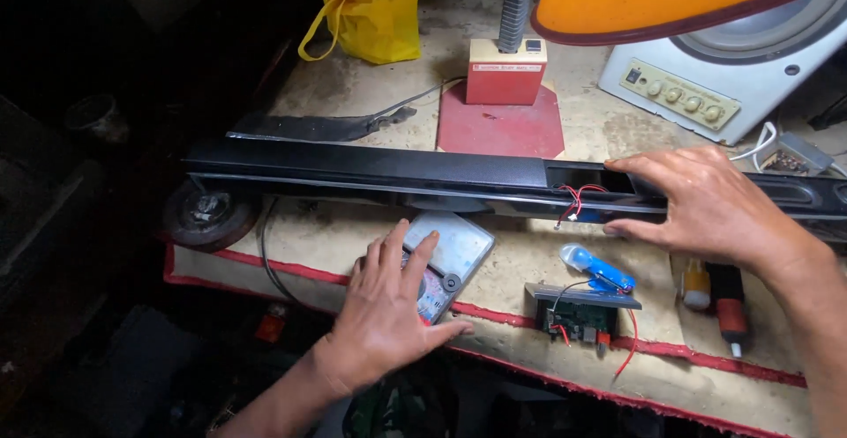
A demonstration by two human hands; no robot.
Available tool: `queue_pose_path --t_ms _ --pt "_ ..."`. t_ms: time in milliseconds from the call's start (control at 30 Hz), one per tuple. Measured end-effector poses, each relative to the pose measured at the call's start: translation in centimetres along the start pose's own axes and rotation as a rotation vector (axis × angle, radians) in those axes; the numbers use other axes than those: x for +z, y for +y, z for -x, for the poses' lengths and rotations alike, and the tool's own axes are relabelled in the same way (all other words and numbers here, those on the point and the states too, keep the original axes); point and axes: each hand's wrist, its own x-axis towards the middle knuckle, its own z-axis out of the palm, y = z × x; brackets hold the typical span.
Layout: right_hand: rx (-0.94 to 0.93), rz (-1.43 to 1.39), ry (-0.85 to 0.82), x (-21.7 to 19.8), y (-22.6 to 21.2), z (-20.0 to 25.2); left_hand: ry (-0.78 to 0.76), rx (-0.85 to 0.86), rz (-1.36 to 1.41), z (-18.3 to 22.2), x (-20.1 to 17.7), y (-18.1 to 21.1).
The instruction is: Inspecting and connecting a circuit board within a soundbar housing, using a multimeter for testing.
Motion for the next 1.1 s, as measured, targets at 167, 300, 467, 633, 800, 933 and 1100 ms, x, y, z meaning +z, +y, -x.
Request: queue_pose_path --t_ms 167,300,467,633,800,933,1100 --pt "0.029 -0.167 0.01 0.8 0.5 -0.4 -0.038 -0.051 0.073 0.6 0.2 -0.1" --pt "-0.072 -0.163 0.163 1.8 0.9 0.2 0.051 -0.034 0.126 1.4 0.0 -0.1" --pt "-0.108 -0.224 0.225 2.0 0.7 0.6 0.054 -0.07 0.095 2.5 -0.1 0.2" --pt "-0.128 -0.185 0.273 2.5 0.6 0.7 0.115 -0.095 0.153 2.8 -0.2 0.7" --pt "-0.089 -0.089 0.329 3.4 0.4 1.1 0.16 -0.101 0.204 3.0 0.4 1.4" --pt "-0.04 -0.057 0.328 3.1 -0.2 1.3 0.231 -0.115 0.143 3.1 0.6 2.1" --pt "0.067 -0.12 0.169 2.2 -0.3 1.1 0.275 -0.136 0.065 3.0 1.6 3.2"
